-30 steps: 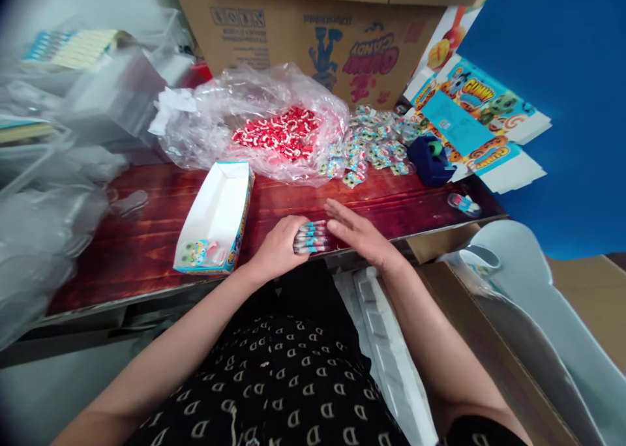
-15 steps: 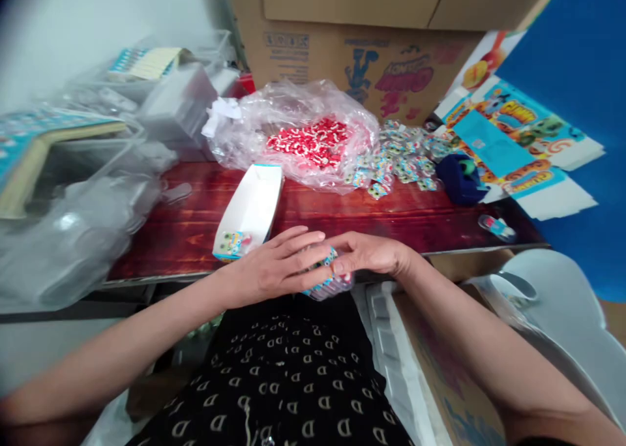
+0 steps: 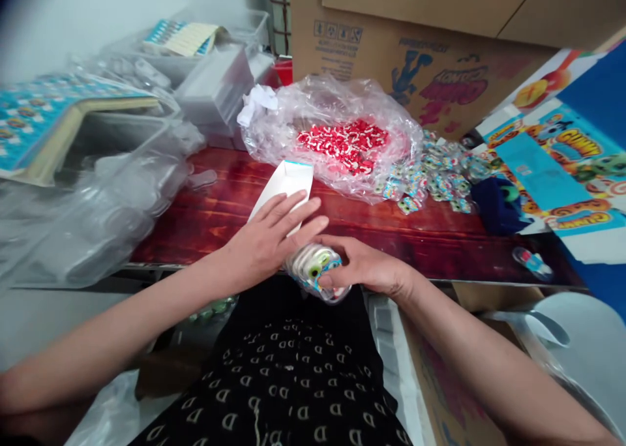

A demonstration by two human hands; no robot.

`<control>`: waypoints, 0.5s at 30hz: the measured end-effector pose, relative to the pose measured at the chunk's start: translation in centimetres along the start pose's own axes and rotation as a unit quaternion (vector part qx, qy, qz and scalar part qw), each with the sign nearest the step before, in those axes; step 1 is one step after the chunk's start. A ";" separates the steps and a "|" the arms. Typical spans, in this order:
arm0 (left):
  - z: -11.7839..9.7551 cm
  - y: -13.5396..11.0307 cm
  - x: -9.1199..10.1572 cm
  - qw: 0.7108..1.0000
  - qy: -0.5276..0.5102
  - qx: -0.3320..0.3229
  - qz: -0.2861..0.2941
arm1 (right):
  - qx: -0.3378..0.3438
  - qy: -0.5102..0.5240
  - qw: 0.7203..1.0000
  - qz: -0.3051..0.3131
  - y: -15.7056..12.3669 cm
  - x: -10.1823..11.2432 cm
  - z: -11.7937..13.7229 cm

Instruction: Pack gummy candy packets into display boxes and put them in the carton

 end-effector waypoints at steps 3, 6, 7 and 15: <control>1.3 -1.0 0.5 0.991 -0.076 0.101 -0.047 | 0.015 0.034 0.999 -0.027 0.8 0.0 0.8; 1.9 -1.7 0.7 0.947 -0.212 0.218 -0.103 | 0.051 0.035 0.996 -0.069 1.5 0.2 1.9; 1.9 -1.7 0.7 0.930 -0.254 0.241 -0.115 | 0.062 0.026 0.994 -0.085 1.7 0.2 2.5; 4.7 -1.5 1.2 0.921 -0.247 0.234 -0.191 | 0.119 -0.104 0.974 -0.159 4.5 -0.4 8.9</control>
Point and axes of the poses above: each hand's wrist, its own y-axis towards the middle knuckle, its own x-axis out of the back of the hand, z = x × y, the point moved 3 cm from there along y, towards the middle knuckle, and after that the axes turned 14 degrees about -x, right-handed, at the moved point
